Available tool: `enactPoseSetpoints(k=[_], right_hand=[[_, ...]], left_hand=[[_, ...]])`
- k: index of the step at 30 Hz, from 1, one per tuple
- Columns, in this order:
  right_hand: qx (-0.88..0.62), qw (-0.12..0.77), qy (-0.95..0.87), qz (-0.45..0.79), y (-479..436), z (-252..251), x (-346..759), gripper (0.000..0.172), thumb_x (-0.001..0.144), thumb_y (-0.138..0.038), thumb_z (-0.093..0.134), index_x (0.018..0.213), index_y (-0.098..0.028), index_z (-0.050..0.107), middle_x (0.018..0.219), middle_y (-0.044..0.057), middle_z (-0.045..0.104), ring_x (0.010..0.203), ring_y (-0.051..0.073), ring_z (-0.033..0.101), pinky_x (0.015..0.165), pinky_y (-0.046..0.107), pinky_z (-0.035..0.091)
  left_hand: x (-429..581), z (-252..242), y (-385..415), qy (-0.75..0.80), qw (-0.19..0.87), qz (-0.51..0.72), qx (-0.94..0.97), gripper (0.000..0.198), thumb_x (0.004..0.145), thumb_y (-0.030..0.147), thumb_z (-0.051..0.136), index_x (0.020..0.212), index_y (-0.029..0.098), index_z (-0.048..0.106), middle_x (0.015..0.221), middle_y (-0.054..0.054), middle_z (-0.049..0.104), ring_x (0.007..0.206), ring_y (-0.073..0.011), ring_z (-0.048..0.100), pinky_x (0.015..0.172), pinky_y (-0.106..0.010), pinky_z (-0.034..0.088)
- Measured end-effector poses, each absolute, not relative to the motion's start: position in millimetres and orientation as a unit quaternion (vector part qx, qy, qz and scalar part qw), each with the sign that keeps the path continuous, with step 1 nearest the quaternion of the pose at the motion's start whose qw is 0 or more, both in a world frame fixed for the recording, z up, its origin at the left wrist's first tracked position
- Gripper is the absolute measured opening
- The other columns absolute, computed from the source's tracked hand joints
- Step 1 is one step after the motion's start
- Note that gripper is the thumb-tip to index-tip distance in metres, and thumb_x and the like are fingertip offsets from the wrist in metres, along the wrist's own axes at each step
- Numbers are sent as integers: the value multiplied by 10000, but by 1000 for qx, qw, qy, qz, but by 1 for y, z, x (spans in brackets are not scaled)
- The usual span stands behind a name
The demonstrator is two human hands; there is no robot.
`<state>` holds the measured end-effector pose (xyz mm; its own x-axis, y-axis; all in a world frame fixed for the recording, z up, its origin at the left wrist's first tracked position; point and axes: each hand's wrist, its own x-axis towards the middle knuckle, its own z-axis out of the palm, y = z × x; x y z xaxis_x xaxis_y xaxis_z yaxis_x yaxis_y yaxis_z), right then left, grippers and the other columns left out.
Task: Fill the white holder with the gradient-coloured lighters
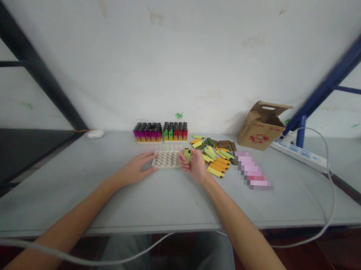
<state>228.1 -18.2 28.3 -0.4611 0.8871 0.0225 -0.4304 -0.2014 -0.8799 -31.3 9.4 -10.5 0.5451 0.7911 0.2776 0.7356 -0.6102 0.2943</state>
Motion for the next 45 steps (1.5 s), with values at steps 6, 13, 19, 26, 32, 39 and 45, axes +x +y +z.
enactPoseSetpoints(k=[6, 13, 19, 26, 32, 39, 45], right_hand=[[-252, 453, -435, 737, -20, 30, 227, 433, 757, -580, 453, 580, -201, 342, 566, -55, 239, 456, 75, 160, 415, 194, 174], [-257, 451, -432, 737, -19, 29, 226, 386, 753, -527, 439, 570, -206, 329, 560, -59, 222, 456, 78, 142, 408, 194, 149], [-265, 453, -447, 724, -19, 29, 225, 353, 747, -509, 410, 585, -206, 326, 567, -64, 216, 460, 77, 126, 417, 195, 138], [-284, 446, -455, 717, -22, 32, 222, 355, 789, -504, 359, 600, -206, 312, 565, -65, 212, 452, 76, 130, 423, 192, 149], [-299, 449, -456, 708, -23, 35, 221, 357, 809, -503, 343, 610, -210, 303, 566, -64, 218, 454, 80, 131, 420, 191, 151], [-291, 449, -474, 699, -22, 30, 220, 342, 788, -504, 386, 622, -211, 325, 569, -70, 216, 455, 79, 130, 422, 192, 159], [-278, 465, -453, 708, -24, 34, 224, 361, 787, -566, 422, 720, -213, 399, 616, -60, 266, 473, 91, 144, 413, 197, 161]], left_hand=[[-31, -10, 9, 436, 66, 189, 877, 580, 898, 510, 470, 1329, 127, 532, 1402, -164, 506, 1294, -277, 477, 1123, -440, 346], [-31, -10, 8, 440, 70, 186, 876, 593, 898, 519, 458, 1331, 119, 531, 1410, -171, 496, 1304, -274, 466, 1130, -437, 334], [-31, -11, 8, 438, 69, 194, 875, 597, 896, 536, 457, 1325, 129, 534, 1405, -165, 504, 1299, -279, 472, 1125, -448, 344], [-31, -12, 9, 436, 70, 201, 875, 581, 891, 535, 459, 1321, 153, 537, 1397, -148, 515, 1282, -278, 491, 1116, -450, 356], [-30, -9, 8, 441, 72, 193, 874, 591, 893, 540, 451, 1325, 145, 535, 1402, -152, 509, 1292, -274, 481, 1123, -437, 347], [-30, -9, 8, 439, 72, 196, 874, 584, 891, 536, 456, 1314, 143, 544, 1398, -153, 513, 1285, -280, 486, 1117, -449, 354], [-31, -12, 9, 434, 74, 206, 874, 582, 886, 537, 469, 1310, 146, 547, 1395, -159, 515, 1282, -286, 490, 1116, -462, 357]])
